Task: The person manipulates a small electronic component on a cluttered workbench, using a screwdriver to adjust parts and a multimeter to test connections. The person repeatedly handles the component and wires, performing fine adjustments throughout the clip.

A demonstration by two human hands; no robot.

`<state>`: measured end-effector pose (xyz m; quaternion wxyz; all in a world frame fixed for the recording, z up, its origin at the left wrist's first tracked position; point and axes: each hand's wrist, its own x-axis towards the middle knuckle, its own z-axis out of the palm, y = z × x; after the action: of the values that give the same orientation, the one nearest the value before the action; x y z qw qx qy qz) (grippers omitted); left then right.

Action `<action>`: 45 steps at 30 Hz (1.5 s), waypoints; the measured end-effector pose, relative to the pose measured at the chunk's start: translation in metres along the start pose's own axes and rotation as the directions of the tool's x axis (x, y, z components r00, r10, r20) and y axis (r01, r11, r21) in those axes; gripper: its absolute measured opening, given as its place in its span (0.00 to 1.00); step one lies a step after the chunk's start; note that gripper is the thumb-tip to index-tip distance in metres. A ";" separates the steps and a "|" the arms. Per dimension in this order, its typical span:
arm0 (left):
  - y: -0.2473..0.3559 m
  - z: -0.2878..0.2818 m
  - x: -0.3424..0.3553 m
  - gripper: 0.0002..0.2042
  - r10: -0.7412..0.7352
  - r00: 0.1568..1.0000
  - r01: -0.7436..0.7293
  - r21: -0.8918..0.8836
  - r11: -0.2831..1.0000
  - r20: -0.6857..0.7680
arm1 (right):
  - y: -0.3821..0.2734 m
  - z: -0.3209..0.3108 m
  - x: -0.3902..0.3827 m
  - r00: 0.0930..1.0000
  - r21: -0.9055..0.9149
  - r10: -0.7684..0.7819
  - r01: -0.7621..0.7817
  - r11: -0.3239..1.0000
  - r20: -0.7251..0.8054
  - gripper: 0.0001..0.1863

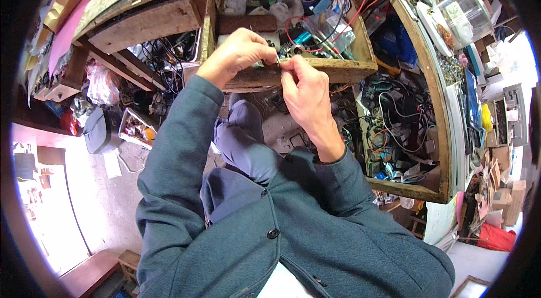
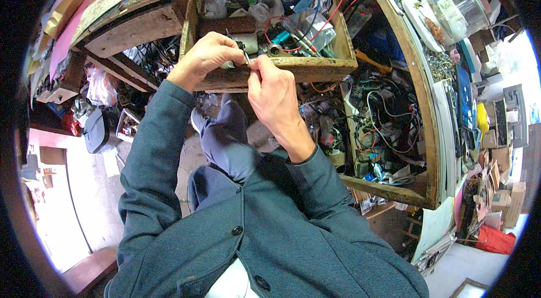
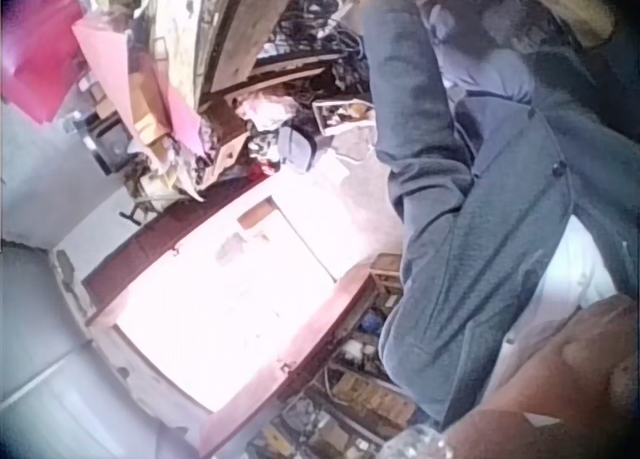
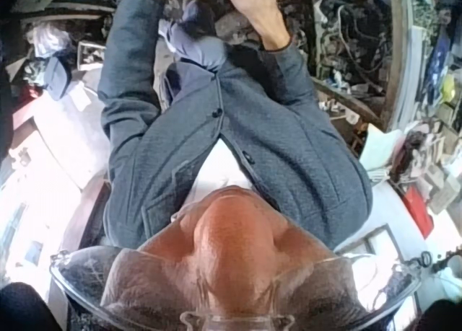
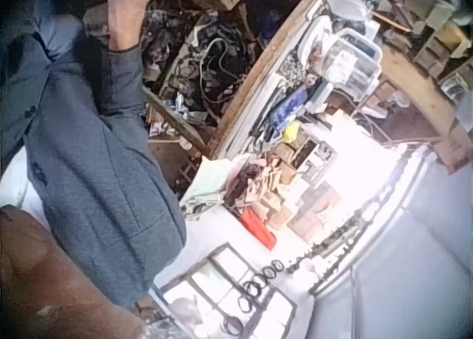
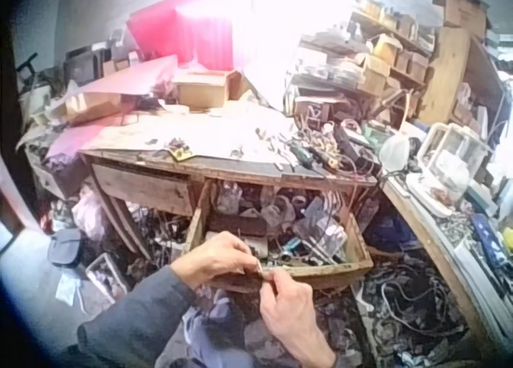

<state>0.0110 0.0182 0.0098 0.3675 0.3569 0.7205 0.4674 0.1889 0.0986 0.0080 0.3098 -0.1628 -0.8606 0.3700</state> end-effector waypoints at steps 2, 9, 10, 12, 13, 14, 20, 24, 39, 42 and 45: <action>0.000 0.000 0.000 0.09 0.038 0.999 -0.037 0.041 0.999 -0.028 | -0.001 -0.001 -0.004 1.000 -0.003 -0.004 0.004 1.000 -0.014 0.04; -0.003 -0.002 0.002 0.08 -0.031 0.999 0.031 0.033 0.999 -0.007 | 0.000 0.004 0.000 0.998 -0.013 -0.061 0.061 0.998 -0.024 0.03; -0.001 -0.002 0.001 0.08 -0.010 1.000 0.011 0.024 1.000 -0.015 | 0.001 0.003 -0.003 0.998 -0.006 -0.046 0.046 0.999 -0.030 0.03; 0.002 -0.001 0.000 0.08 0.002 1.000 -0.001 0.024 1.000 -0.028 | -0.002 -0.001 -0.006 1.000 0.000 0.016 -0.016 1.000 -0.005 0.03; 0.002 0.000 0.000 0.08 0.002 1.000 -0.002 0.019 1.000 -0.022 | -0.003 -0.002 -0.006 1.000 0.000 0.012 -0.012 1.000 -0.002 0.03; 0.001 -0.001 0.000 0.08 0.003 1.000 -0.003 0.013 1.000 -0.016 | -0.003 -0.002 -0.003 1.000 0.000 0.009 -0.009 1.000 0.001 0.03; -0.003 0.001 0.002 0.09 0.026 0.999 -0.025 0.007 1.000 -0.024 | -0.001 -0.002 -0.007 1.000 -0.027 -0.031 0.031 0.999 -0.005 0.03; -0.006 -0.002 0.005 0.09 -0.004 1.000 0.004 0.039 0.999 0.002 | 0.000 0.001 0.001 0.998 -0.057 -0.065 0.065 0.996 -0.009 0.03; -0.002 -0.001 0.002 0.07 -0.004 1.000 0.004 0.008 1.000 -0.024 | -0.001 -0.003 -0.004 0.994 0.054 0.022 -0.017 0.998 -0.102 0.03; -0.003 -0.002 0.003 0.07 0.002 1.000 -0.002 0.005 1.000 -0.020 | -0.004 -0.006 -0.006 0.999 0.023 0.018 -0.017 1.000 -0.038 0.04; 0.000 -0.002 0.001 0.07 -0.016 1.000 0.016 0.006 1.000 -0.020 | 0.005 -0.002 -0.009 0.999 0.003 0.030 -0.030 1.000 -0.018 0.05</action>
<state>0.0085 0.0185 0.0100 0.3628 0.3476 0.7283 0.4660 0.1967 0.0981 0.0018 0.3123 -0.1786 -0.8547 0.3743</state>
